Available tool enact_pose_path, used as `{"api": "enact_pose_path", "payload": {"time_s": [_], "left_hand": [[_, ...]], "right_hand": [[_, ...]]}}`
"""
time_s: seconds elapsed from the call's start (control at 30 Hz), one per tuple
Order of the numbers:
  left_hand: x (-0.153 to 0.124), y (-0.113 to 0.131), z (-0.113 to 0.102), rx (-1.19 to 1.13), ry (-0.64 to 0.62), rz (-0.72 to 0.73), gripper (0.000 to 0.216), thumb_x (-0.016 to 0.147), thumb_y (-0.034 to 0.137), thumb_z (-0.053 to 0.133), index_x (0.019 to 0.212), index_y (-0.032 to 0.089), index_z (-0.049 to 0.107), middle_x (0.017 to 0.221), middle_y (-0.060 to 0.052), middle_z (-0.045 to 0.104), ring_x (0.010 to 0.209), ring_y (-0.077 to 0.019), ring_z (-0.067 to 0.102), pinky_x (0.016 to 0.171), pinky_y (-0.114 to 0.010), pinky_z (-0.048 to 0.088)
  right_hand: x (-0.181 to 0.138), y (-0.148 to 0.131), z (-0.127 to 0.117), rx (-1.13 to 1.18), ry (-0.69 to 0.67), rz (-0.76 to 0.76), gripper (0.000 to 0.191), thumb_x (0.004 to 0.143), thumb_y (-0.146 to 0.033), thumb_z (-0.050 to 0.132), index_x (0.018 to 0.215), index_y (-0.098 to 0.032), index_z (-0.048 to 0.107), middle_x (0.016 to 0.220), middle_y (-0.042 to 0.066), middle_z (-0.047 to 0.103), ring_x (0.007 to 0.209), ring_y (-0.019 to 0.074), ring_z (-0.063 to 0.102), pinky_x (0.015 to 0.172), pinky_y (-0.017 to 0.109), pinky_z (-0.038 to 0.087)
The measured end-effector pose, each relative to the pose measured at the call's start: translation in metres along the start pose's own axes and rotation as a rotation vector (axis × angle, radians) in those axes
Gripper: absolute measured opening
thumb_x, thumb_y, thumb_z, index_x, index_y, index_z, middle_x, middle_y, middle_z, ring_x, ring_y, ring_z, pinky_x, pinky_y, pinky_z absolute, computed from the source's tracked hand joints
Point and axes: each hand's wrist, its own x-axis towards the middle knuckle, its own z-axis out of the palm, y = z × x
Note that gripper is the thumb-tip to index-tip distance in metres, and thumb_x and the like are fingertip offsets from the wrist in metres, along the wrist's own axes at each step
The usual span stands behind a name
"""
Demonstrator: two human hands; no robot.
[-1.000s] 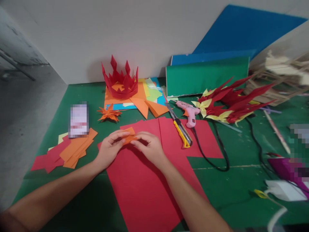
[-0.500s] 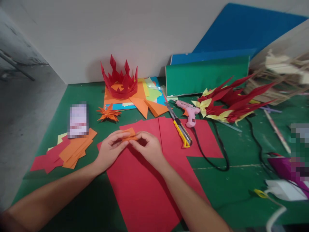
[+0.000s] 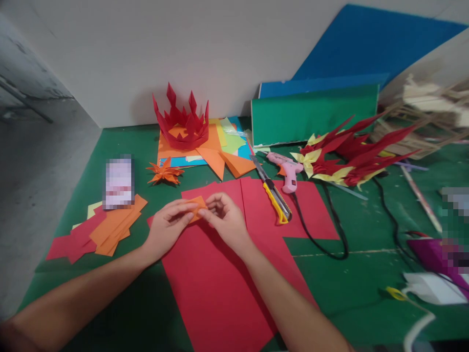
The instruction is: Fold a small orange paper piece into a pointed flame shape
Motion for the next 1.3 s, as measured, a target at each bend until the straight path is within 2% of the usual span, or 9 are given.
{"api": "enact_pose_path", "payload": {"time_s": [0.07, 0.3, 0.53, 0.8, 1.13, 1.3], "left_hand": [[0.0001, -0.0008, -0.0004, 0.025, -0.007, 0.026, 0.018, 0.077, 0.015, 0.063, 0.086, 0.025, 0.075, 0.096, -0.006, 0.069, 0.092, -0.0192, 0.065, 0.078, -0.031, 0.054], [0.0004, -0.0066, -0.0017, 0.137, -0.039, 0.161, 0.021, 0.079, 0.011, 0.059, 0.090, 0.023, 0.073, 0.095, -0.005, 0.071, 0.089, -0.0159, 0.066, 0.075, -0.028, 0.055], [0.0002, -0.0058, -0.0026, 0.153, -0.059, 0.233, 0.023, 0.080, 0.008, 0.059, 0.091, 0.023, 0.072, 0.095, -0.003, 0.073, 0.093, -0.0154, 0.066, 0.085, -0.031, 0.053], [0.0003, -0.0044, -0.0022, 0.127, -0.073, 0.184, 0.020, 0.081, 0.011, 0.059, 0.090, 0.023, 0.073, 0.097, -0.004, 0.072, 0.093, -0.0163, 0.066, 0.085, -0.031, 0.053], [-0.0010, -0.0088, 0.0014, -0.137, -0.140, -0.020, 0.014, 0.080, 0.021, 0.062, 0.091, 0.018, 0.070, 0.098, -0.006, 0.073, 0.088, -0.0176, 0.069, 0.077, -0.030, 0.059], [-0.0004, -0.0055, 0.0007, -0.078, -0.114, 0.033, 0.013, 0.080, 0.016, 0.060, 0.087, 0.019, 0.071, 0.095, -0.006, 0.074, 0.087, -0.0172, 0.070, 0.077, -0.029, 0.059]], "right_hand": [[0.0000, 0.0001, -0.0004, -0.006, -0.015, 0.017, 0.032, 0.068, -0.041, 0.073, 0.084, -0.020, 0.056, 0.070, -0.002, 0.059, 0.059, 0.0105, 0.054, 0.050, 0.022, 0.043], [-0.0018, -0.0025, -0.0019, -0.125, -0.003, 0.000, 0.030, 0.070, -0.045, 0.071, 0.067, -0.018, 0.057, 0.054, -0.004, 0.053, 0.049, 0.0090, 0.047, 0.050, 0.023, 0.039], [-0.0022, -0.0033, -0.0023, -0.129, 0.018, 0.010, 0.031, 0.069, -0.044, 0.072, 0.062, -0.018, 0.058, 0.054, -0.003, 0.054, 0.048, 0.0089, 0.047, 0.049, 0.023, 0.038], [-0.0031, -0.0031, -0.0032, -0.102, 0.048, 0.003, 0.033, 0.068, -0.044, 0.072, 0.060, -0.018, 0.055, 0.055, -0.004, 0.052, 0.046, 0.0076, 0.046, 0.045, 0.021, 0.039], [-0.0061, -0.0048, 0.0011, -0.168, 0.087, -0.050, 0.031, 0.072, -0.043, 0.069, 0.062, -0.019, 0.054, 0.055, -0.004, 0.052, 0.045, 0.0084, 0.048, 0.045, 0.022, 0.041], [-0.0067, -0.0024, 0.0018, -0.203, 0.099, -0.074, 0.031, 0.074, -0.044, 0.067, 0.062, -0.019, 0.054, 0.055, -0.004, 0.052, 0.046, 0.0094, 0.047, 0.045, 0.023, 0.040]]}}
